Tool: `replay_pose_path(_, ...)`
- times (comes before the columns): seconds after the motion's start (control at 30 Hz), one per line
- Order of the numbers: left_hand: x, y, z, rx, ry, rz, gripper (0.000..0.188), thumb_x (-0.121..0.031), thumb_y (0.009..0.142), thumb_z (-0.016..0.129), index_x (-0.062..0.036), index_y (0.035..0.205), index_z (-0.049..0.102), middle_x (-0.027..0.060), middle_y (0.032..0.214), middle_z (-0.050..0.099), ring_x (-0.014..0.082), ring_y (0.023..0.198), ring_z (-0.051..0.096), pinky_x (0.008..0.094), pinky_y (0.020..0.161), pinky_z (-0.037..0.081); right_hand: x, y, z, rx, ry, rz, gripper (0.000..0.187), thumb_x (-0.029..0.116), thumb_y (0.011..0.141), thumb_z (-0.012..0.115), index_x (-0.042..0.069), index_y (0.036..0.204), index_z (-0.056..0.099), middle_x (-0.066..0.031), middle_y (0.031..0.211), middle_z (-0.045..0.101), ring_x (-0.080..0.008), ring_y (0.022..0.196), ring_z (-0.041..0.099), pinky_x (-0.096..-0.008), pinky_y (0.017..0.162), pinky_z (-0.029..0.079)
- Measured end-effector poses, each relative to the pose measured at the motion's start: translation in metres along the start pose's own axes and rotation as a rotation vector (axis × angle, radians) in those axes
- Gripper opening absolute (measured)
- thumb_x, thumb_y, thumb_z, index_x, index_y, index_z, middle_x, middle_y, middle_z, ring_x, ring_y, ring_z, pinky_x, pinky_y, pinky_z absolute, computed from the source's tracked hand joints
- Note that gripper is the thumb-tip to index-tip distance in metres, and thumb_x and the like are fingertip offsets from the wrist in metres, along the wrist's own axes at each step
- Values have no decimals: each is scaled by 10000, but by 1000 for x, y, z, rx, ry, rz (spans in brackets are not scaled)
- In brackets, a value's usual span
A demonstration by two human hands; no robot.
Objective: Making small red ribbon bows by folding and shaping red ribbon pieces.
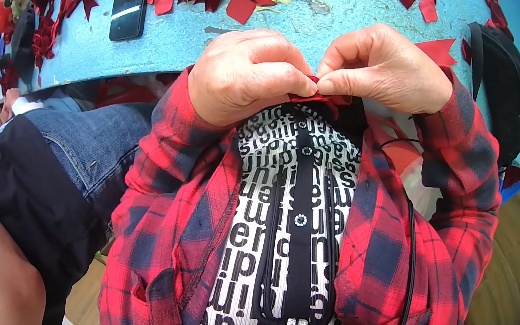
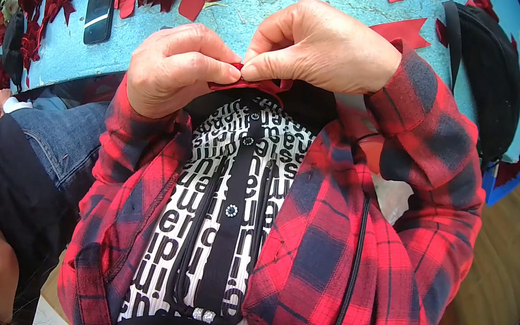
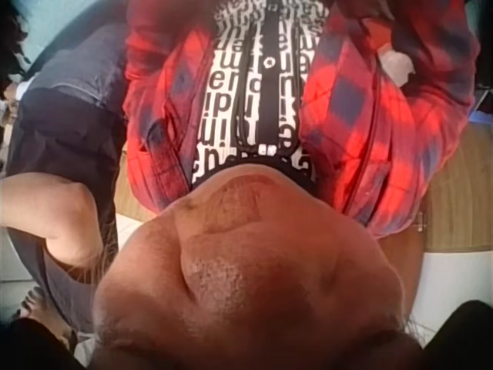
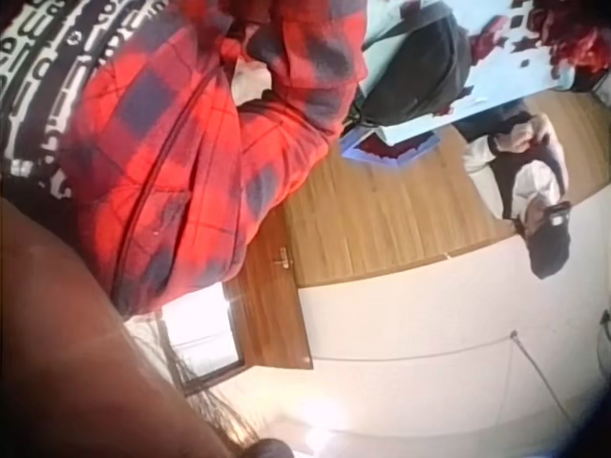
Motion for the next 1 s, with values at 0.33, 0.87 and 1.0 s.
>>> replay_pose_path(0.33,9,-3,9,46,-61,-68,255,67,663,712,-40,894,719,98,867,691,250,753,688,327,644,552,1,-7,-4,-124,-118,-30,142,123,895,738,-17,908,715,0,759,677,-45,709,593,-216,627,479)
replay_pose_path(0.87,26,-7,20,-2,-123,-205,200,18,715,810,-35,867,690,89,891,699,215,797,698,298,696,559,51,-37,15,-576,-951,-511,95,55,769,702,41,829,630,-104,726,615,-299,707,621,-396,638,507)
replay_pose_path(1.0,28,-9,17,-30,-172,-218,210,33,714,811,-32,859,674,93,892,705,215,800,700,299,699,561,55,-42,21,-572,-936,-573,95,24,769,686,34,842,627,-105,754,617,-304,722,614,-400,655,506)
Point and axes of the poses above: each hand's wrist, its own y-axis towards the middle knuckle, its own z-axis out of the palm, x = y × z, the point moved 10 cm from there along y, towards the middle knuckle
